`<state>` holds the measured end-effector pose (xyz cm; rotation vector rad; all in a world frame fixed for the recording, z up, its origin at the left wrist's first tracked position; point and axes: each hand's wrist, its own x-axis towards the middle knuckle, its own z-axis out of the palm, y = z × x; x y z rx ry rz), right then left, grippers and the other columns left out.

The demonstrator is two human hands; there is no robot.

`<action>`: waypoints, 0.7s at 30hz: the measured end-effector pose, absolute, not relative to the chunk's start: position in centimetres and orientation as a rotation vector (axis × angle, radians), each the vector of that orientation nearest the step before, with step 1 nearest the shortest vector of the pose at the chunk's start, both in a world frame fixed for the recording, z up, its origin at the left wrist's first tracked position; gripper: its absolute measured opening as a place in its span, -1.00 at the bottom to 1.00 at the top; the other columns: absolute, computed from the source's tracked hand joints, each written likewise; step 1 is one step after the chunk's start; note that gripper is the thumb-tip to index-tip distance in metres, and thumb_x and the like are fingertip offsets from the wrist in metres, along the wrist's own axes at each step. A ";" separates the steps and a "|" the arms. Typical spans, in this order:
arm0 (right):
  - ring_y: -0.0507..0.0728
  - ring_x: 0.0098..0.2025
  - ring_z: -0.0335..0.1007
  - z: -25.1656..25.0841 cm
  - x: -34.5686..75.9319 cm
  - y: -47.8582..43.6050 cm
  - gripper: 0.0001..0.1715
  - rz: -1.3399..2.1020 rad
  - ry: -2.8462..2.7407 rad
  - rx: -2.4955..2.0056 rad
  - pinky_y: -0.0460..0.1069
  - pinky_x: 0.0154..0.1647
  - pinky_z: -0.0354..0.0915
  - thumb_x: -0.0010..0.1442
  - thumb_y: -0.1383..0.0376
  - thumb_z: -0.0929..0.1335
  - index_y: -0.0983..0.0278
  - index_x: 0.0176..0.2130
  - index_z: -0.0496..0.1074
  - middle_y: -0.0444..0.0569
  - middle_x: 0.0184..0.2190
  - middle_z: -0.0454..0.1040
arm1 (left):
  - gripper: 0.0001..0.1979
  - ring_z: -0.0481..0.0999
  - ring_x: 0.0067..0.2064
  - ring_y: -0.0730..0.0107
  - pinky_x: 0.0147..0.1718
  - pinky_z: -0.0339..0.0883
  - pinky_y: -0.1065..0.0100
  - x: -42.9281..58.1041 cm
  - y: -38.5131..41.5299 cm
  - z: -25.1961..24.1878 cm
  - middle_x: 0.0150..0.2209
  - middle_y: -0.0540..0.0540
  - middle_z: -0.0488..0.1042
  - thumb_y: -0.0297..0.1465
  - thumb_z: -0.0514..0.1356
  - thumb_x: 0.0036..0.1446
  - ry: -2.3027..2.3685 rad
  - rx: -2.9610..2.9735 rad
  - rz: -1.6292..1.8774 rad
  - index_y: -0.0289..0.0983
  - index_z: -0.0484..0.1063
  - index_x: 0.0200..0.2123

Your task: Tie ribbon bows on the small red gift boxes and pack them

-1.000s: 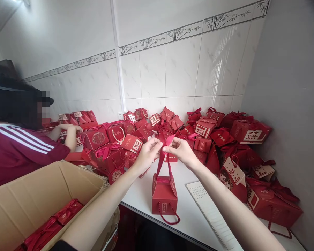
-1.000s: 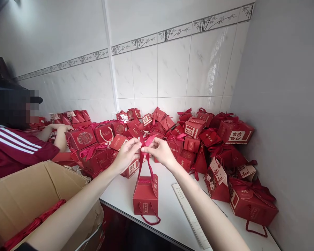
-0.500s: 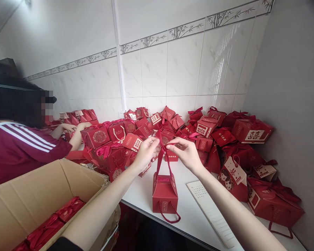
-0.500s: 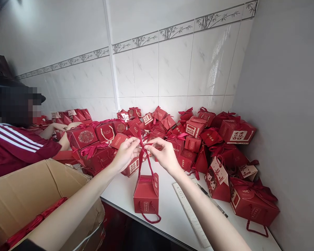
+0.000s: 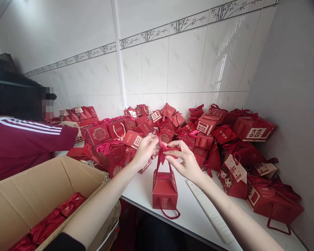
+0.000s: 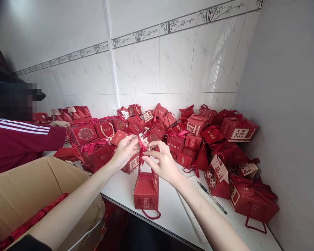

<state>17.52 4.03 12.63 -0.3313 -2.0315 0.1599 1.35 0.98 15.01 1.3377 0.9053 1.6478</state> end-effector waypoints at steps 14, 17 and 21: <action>0.05 -0.54 0.33 12.9 15.6 4.0 -0.76 0.575 -1.879 -0.658 -0.07 -0.47 0.24 0.02 0.32 0.25 0.21 -0.23 0.19 -0.23 -0.55 0.31 | -0.83 0.50 -0.29 0.35 -0.26 0.37 0.34 1.4 0.0 15.3 -0.39 -0.08 0.51 -0.29 0.15 0.07 0.986 1.645 1.601 -0.29 0.38 -0.40; 0.06 -0.58 0.34 13.0 15.6 3.9 -0.70 0.506 -1.929 -0.708 -0.06 -0.47 0.25 0.07 0.33 0.20 0.22 -0.14 0.22 -0.23 -0.58 0.36 | -0.81 0.47 -0.32 0.40 -0.25 0.35 0.35 1.2 -0.1 15.0 -0.34 -0.08 0.51 -0.27 0.14 0.10 1.034 1.695 1.588 -0.29 0.41 -0.38; 0.09 -0.41 0.47 13.1 15.7 3.9 -0.78 0.533 -1.898 -0.694 -0.03 -0.31 0.32 0.06 0.35 0.21 0.22 -0.26 0.37 -0.11 -0.45 0.52 | -0.78 0.45 -0.36 0.40 -0.30 0.36 0.36 1.0 -0.1 14.6 -0.36 -0.08 0.50 -0.23 0.17 0.07 1.045 1.664 1.602 -0.29 0.44 -0.38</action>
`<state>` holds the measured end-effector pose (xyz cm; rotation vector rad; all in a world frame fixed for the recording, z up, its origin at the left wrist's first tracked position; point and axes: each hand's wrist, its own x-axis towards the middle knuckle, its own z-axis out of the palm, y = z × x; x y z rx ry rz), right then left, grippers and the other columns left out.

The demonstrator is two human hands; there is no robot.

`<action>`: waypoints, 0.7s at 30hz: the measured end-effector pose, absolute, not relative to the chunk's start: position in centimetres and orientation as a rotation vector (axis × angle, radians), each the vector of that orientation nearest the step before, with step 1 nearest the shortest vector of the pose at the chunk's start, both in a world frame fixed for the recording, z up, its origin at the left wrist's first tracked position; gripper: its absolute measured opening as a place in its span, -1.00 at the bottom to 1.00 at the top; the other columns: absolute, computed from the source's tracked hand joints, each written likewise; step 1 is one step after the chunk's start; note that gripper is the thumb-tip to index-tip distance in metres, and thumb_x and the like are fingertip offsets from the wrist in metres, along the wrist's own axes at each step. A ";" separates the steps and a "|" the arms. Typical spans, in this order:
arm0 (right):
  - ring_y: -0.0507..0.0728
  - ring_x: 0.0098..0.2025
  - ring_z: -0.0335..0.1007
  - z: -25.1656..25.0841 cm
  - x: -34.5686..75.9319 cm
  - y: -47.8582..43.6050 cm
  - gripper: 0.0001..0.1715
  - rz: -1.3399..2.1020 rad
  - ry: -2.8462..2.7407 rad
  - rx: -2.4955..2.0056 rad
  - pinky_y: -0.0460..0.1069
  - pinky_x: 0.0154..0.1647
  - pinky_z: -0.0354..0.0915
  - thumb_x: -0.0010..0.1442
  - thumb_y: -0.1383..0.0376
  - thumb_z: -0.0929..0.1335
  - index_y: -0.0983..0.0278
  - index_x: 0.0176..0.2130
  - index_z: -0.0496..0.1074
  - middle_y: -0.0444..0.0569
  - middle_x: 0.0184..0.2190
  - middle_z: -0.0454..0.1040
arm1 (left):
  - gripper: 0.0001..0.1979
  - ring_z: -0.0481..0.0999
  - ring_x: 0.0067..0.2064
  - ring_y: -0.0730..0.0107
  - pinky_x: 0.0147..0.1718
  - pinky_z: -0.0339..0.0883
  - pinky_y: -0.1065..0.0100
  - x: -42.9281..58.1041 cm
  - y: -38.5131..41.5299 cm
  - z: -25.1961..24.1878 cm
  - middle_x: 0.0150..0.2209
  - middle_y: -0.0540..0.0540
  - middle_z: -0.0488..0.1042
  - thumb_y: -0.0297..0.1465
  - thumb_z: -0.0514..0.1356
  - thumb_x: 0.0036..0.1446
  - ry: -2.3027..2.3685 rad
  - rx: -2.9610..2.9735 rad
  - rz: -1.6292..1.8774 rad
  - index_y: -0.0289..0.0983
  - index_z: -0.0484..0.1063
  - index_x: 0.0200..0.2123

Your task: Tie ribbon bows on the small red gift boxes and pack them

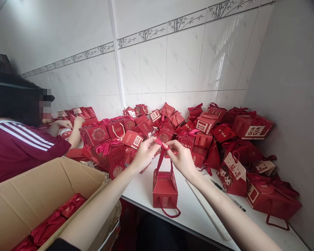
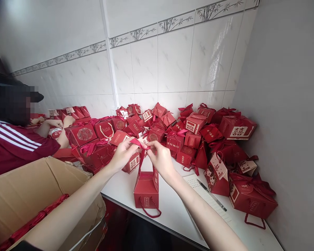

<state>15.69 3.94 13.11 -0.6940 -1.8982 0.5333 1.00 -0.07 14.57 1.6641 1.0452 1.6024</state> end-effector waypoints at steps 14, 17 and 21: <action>0.05 -0.41 0.44 14.0 15.6 4.3 -0.58 1.019 -1.503 -0.441 -0.01 -0.32 0.38 -0.08 0.24 0.41 0.25 -0.18 0.31 -0.18 -0.48 0.45 | -0.83 0.47 -0.24 0.36 -0.22 0.37 0.34 1.4 0.0 13.9 -0.30 -0.08 0.49 -0.30 0.17 0.07 0.966 1.556 1.677 -0.29 0.46 -0.38; 0.03 -0.44 0.41 13.9 15.4 4.6 -0.43 0.985 -1.426 -0.407 -0.02 -0.34 0.36 -0.09 0.26 0.41 0.21 -0.08 0.18 -0.26 -0.52 0.40 | -0.83 0.46 -0.22 0.35 -0.26 0.38 0.37 1.8 0.1 13.8 -0.26 -0.08 0.47 -0.30 0.22 -0.01 0.957 1.468 1.698 -0.29 0.46 -0.38; 0.00 -0.48 0.36 14.0 15.7 4.6 -0.43 1.020 -1.406 -0.395 -0.05 -0.41 0.31 -0.11 0.27 0.42 0.23 -0.09 0.19 -0.28 -0.55 0.37 | -0.78 0.46 -0.13 0.33 -0.17 0.36 0.34 1.9 0.4 13.5 -0.18 -0.11 0.47 -0.25 0.23 -0.02 0.878 1.385 1.710 -0.28 0.46 -0.36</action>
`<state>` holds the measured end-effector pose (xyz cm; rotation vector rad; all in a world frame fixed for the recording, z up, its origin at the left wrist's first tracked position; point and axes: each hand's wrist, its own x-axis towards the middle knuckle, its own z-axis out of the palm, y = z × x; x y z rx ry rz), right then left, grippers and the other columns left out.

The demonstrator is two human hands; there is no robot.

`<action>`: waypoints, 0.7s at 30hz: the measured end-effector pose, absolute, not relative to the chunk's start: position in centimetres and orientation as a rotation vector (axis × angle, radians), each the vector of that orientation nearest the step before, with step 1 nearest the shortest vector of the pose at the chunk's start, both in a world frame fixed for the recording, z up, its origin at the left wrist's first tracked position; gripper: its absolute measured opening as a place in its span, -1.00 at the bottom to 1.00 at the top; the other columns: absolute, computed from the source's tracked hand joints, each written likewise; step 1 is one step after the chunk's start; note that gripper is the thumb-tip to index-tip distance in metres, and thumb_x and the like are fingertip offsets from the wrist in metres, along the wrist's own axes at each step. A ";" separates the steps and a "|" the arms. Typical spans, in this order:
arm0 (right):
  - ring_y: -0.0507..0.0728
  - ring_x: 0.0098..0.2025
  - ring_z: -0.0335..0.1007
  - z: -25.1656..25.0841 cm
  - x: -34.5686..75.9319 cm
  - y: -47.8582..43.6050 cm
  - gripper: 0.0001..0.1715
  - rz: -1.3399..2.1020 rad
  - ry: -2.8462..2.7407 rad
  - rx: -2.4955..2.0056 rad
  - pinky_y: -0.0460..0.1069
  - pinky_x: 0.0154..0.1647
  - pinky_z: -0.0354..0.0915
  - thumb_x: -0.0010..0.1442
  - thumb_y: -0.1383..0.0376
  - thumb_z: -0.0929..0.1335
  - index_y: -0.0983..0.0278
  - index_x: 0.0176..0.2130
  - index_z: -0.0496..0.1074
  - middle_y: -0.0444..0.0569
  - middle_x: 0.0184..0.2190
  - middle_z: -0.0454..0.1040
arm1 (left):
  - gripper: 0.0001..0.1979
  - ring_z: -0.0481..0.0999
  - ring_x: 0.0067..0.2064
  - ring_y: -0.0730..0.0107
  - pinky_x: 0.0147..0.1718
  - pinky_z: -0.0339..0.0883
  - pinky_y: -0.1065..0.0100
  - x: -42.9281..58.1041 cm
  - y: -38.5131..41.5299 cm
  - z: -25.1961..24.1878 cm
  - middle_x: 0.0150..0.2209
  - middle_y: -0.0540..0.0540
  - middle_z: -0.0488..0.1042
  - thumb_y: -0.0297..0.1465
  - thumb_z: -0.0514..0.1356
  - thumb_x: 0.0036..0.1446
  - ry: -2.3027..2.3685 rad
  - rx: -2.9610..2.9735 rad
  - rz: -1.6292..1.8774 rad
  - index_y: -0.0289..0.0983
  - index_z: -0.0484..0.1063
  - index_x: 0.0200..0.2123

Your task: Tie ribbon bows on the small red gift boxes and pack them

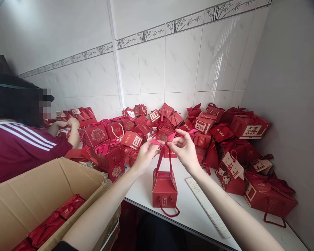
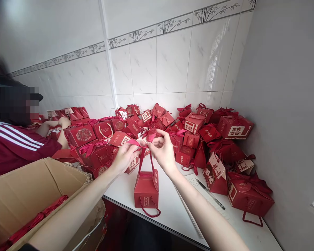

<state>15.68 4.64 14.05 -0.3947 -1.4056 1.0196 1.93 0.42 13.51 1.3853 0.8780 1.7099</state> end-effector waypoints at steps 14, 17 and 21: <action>-0.05 -0.49 0.23 10.0 19.8 3.5 -0.57 1.029 -1.019 -0.612 -0.10 -0.48 0.20 -0.22 0.38 0.41 0.24 -0.26 0.31 -0.25 -0.48 0.30 | -0.80 0.43 -0.43 0.53 -0.21 0.38 0.34 1.5 -0.9 7.9 -0.55 0.06 0.36 -0.41 0.28 -0.13 0.803 0.611 2.133 -0.29 0.27 -0.53; -0.06 -0.52 0.20 8.4 21.8 3.4 -0.56 1.027 -0.935 -0.661 -0.11 -0.51 0.17 -0.24 0.40 0.40 0.23 -0.27 0.30 -0.27 -0.49 0.27 | -0.83 0.40 -0.46 0.54 -0.28 0.38 0.38 0.2 -1.1 6.5 -0.57 0.05 0.34 -0.44 0.24 -0.12 0.857 0.461 2.173 -0.28 0.26 -0.54; -0.09 -0.55 0.16 6.4 24.0 3.5 -0.61 1.087 -0.838 -0.693 -0.12 -0.51 0.17 -0.26 0.42 0.38 0.24 -0.32 0.30 -0.27 -0.53 0.27 | -0.86 0.38 -0.49 0.57 -0.35 0.37 0.44 -1.4 -1.5 4.6 -0.58 0.05 0.32 -0.47 0.22 -0.11 0.958 0.310 2.217 -0.29 0.26 -0.55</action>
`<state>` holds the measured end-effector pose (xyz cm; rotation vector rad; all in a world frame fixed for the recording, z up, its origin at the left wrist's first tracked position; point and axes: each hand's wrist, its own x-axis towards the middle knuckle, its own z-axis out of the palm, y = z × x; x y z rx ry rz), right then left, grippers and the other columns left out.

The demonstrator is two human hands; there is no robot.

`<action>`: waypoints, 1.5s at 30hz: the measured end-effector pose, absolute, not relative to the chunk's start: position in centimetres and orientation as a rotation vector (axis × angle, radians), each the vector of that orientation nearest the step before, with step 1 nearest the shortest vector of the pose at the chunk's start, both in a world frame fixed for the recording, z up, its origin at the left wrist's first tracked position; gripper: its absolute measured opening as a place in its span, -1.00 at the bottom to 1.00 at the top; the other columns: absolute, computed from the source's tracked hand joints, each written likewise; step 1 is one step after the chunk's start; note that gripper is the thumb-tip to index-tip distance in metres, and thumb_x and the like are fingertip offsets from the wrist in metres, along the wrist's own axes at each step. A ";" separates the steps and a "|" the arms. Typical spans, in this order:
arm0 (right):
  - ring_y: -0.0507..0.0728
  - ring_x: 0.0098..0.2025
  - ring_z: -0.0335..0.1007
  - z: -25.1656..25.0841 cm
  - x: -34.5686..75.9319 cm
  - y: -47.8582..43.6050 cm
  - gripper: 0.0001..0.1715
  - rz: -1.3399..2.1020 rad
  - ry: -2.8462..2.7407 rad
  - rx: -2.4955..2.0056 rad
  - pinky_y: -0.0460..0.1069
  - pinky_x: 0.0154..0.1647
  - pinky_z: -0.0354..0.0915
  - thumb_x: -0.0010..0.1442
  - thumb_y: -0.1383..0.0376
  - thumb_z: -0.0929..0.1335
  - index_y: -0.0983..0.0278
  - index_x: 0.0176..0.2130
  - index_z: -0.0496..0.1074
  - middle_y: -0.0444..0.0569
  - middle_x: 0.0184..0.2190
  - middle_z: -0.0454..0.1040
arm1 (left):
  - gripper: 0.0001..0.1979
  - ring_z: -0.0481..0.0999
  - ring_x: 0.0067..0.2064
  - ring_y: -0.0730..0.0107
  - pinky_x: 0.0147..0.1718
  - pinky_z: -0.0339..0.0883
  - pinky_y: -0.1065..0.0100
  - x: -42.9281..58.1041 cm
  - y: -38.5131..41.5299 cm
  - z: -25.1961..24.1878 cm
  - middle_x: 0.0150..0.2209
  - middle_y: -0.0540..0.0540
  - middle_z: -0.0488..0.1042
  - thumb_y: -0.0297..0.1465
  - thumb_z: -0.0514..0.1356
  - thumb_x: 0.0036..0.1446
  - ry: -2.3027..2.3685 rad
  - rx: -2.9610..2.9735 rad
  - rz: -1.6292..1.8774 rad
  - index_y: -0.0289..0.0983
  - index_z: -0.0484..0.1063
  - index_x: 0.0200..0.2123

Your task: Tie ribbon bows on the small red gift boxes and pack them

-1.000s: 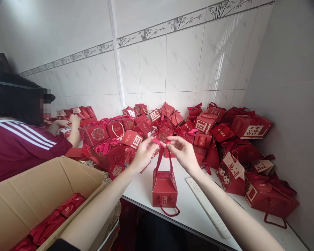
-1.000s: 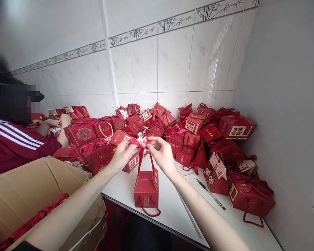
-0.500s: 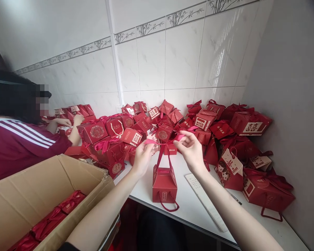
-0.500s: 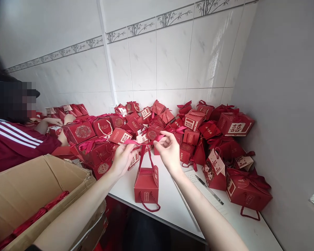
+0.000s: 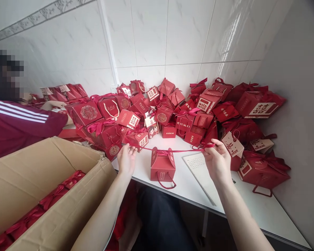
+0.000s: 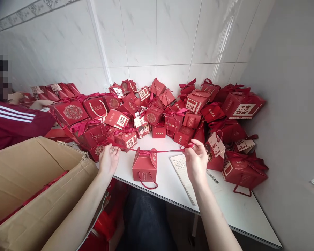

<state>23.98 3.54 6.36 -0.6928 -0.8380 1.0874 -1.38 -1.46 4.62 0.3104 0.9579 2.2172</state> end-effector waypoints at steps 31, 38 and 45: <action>0.17 -0.22 0.36 3.9 23.8 3.8 -0.68 0.666 -1.936 -1.103 0.08 -0.20 0.24 0.14 0.07 0.23 0.24 -0.32 0.39 0.02 -0.27 0.45 | -0.82 0.43 -0.11 0.23 -0.08 0.25 0.35 -2.8 -3.4 3.4 -0.23 -0.08 0.51 -0.41 0.28 -0.10 1.633 1.440 1.507 -0.20 0.49 -0.33; 0.13 -0.33 0.38 3.7 21.3 4.1 -0.65 1.016 -2.148 -0.979 0.03 -0.25 0.24 0.16 0.05 0.25 0.27 -0.40 0.37 -0.06 -0.42 0.48 | -0.83 0.40 -0.54 0.42 -0.48 0.27 0.43 -3.1 -2.6 3.5 -0.55 0.02 0.44 -0.26 0.18 0.04 1.459 1.575 1.104 -0.24 0.38 -0.36; 0.03 -0.49 0.23 4.7 21.5 4.9 -0.51 1.252 -2.073 -0.954 -0.05 -0.38 0.14 0.12 -0.05 0.22 0.28 -0.55 0.29 -0.12 -0.58 0.35 | -0.68 0.20 -0.71 0.60 -0.68 0.11 0.51 -3.7 -2.7 4.8 -0.69 0.11 0.27 -0.12 0.09 0.11 1.300 1.411 0.839 -0.28 0.25 -0.45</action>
